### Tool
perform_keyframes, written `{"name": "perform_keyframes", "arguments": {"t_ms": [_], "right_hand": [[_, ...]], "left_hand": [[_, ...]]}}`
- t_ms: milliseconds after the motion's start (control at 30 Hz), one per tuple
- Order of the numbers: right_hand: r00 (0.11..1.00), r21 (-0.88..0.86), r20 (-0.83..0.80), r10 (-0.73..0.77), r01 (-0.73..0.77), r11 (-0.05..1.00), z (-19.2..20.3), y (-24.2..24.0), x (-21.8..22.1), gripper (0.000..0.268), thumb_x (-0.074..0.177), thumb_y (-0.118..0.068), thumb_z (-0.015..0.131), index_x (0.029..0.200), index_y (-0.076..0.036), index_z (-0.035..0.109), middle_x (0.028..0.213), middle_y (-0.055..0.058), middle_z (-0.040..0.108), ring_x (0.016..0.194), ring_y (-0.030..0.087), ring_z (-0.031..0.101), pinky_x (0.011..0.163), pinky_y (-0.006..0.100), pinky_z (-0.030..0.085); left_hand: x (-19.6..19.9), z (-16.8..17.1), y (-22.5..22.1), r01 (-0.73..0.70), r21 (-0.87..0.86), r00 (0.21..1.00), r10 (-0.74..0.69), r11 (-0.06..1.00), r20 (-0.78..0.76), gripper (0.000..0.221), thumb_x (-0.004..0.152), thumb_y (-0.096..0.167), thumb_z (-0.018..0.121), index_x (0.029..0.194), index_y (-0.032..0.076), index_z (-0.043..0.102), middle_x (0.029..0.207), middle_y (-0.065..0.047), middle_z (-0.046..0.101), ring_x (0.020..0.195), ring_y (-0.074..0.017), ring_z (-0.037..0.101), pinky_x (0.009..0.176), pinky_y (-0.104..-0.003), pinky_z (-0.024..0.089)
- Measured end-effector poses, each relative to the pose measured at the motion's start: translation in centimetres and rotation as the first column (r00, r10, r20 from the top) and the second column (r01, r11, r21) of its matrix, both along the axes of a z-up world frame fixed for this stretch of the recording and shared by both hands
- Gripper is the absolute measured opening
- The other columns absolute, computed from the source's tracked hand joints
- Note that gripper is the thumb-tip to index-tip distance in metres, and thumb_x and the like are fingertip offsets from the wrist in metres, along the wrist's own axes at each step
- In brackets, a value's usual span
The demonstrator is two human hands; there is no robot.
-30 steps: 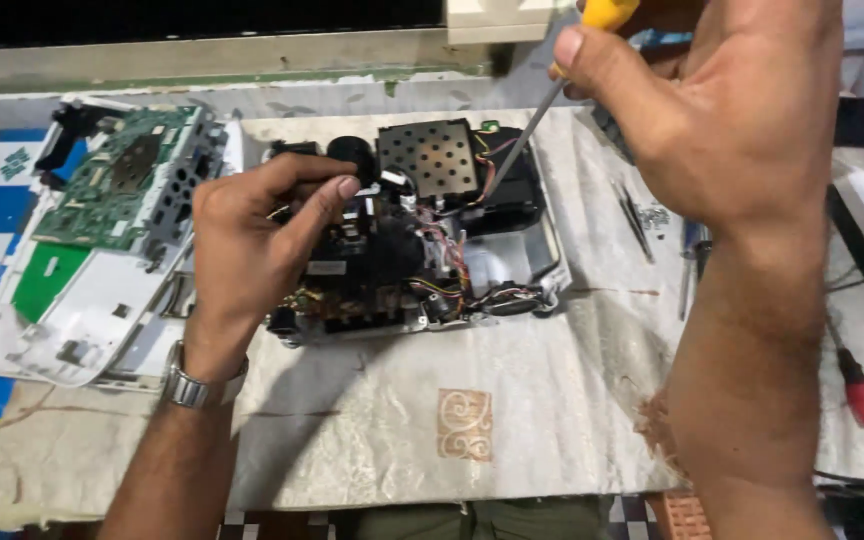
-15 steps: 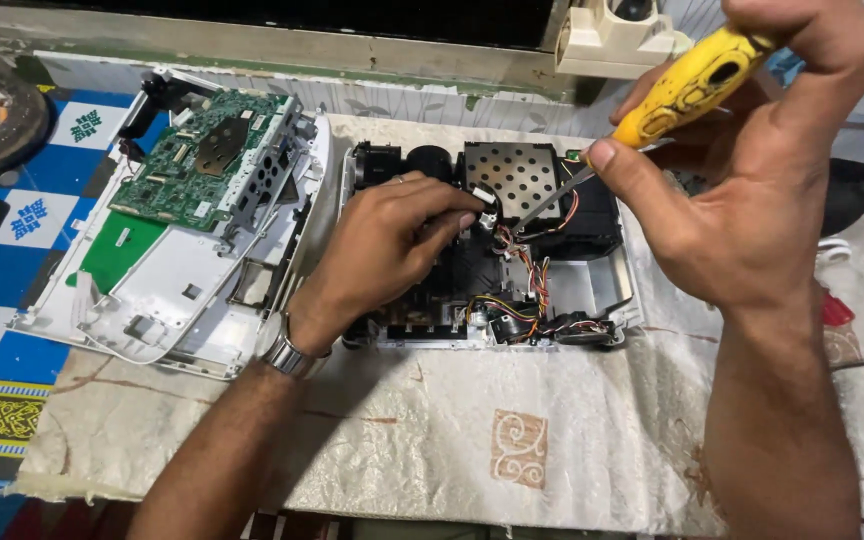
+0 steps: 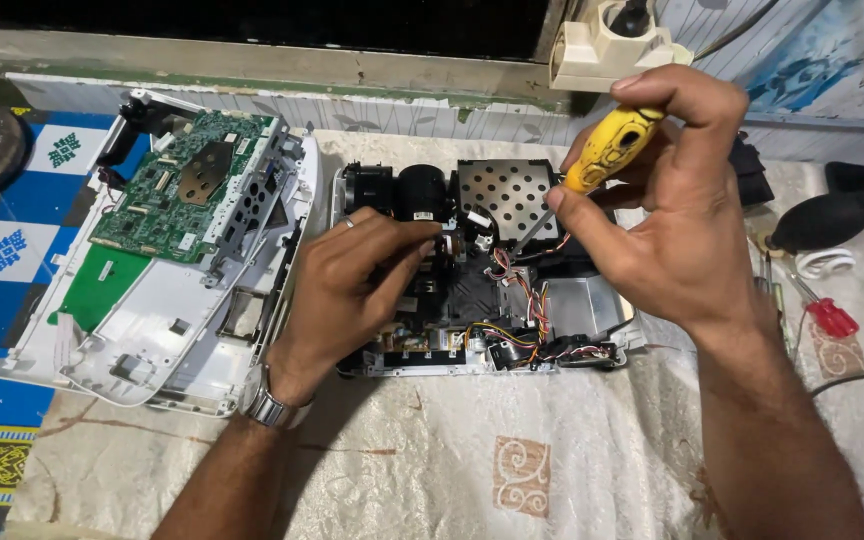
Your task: Disassembling an electronic device by removing internal screws, extracting the main circuit board, and manipulating internal wiring.
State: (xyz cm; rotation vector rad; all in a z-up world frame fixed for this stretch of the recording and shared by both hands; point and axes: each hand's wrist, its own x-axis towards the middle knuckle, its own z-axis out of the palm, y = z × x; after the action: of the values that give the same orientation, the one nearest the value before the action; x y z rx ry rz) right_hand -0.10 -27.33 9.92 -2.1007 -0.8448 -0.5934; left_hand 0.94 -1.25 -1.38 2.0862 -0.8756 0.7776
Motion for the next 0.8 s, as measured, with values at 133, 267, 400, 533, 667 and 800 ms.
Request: {"name": "perform_keyframes", "arguments": {"t_ms": [133,267,400,533,667,800], "right_hand": [[1.000,-0.010,-0.007,0.017,-0.017,1.000,-0.1,0.1,0.0,0.068,0.095,0.014,0.075,0.135,-0.008,0.024,0.136,0.020,0.035,0.101,0.027,0.066,0.081,0.030,0.061],[1.000,0.003,-0.007,-0.018,0.018,1.000,0.2,0.5,-0.8,0.067,0.097,0.012,0.076,0.135,-0.007,0.024,0.136,0.021,0.039,0.101,0.025,0.067,0.079,0.028,0.058],[0.999,-0.015,0.043,-0.010,0.011,1.000,0.0,0.4,-1.0,0.070,0.096,0.014,0.077,0.136,-0.007,0.025,0.134,0.023,0.038,0.099,0.026,0.068,0.076,0.027,0.061],[1.000,-0.003,-0.013,0.000,0.000,1.000,-0.4,0.7,-0.9,0.067,0.095,0.011,0.077,0.136,-0.005,0.027,0.133,0.022,0.046,0.100,0.023,0.067,0.080,0.027,0.060],[1.000,-0.082,-0.010,0.015,-0.015,0.997,-1.3,0.4,0.1,0.068,0.095,0.008,0.077,0.139,-0.006,0.027,0.124,0.019,0.046,0.093,0.022,0.065,0.076,0.027,0.062],[0.998,-0.128,-0.037,-0.046,0.041,0.991,-1.8,0.7,0.2,0.065,0.093,-0.001,0.079,0.137,-0.009,0.031,0.134,0.018,0.043,0.088,0.020,0.065,0.072,0.025,0.061]], "left_hand": [[-0.1,-0.3,-0.2,0.036,-0.019,0.999,-0.036,0.999,-0.020,0.017,0.101,0.010,0.067,0.117,0.009,0.071,0.097,-0.006,0.079,0.077,-0.0123,0.072,0.069,-0.023,0.062],[-0.4,0.4,-0.5,0.067,-0.022,0.997,-0.067,0.998,-0.028,0.015,0.100,0.008,0.069,0.115,0.006,0.071,0.094,-0.007,0.077,0.077,-0.0145,0.070,0.071,-0.026,0.061],[-0.4,0.6,-0.7,0.082,-0.034,0.996,-0.083,0.996,-0.023,0.015,0.100,0.007,0.069,0.115,0.005,0.070,0.096,-0.007,0.077,0.078,-0.0145,0.069,0.072,-0.026,0.060],[-0.4,0.4,-0.8,0.079,-0.038,0.996,-0.080,0.996,-0.026,0.016,0.101,0.008,0.068,0.116,0.006,0.070,0.096,-0.007,0.078,0.078,-0.0139,0.071,0.073,-0.027,0.061],[-0.5,0.7,-0.9,0.088,-0.041,0.995,-0.090,0.995,-0.036,0.016,0.101,0.008,0.068,0.116,0.005,0.070,0.095,-0.007,0.077,0.078,-0.0147,0.069,0.074,-0.028,0.059],[-0.5,0.7,-0.9,0.083,-0.040,0.995,-0.085,0.996,-0.042,0.017,0.100,0.008,0.069,0.117,0.006,0.070,0.094,-0.006,0.077,0.077,-0.0147,0.068,0.072,-0.028,0.058]]}}
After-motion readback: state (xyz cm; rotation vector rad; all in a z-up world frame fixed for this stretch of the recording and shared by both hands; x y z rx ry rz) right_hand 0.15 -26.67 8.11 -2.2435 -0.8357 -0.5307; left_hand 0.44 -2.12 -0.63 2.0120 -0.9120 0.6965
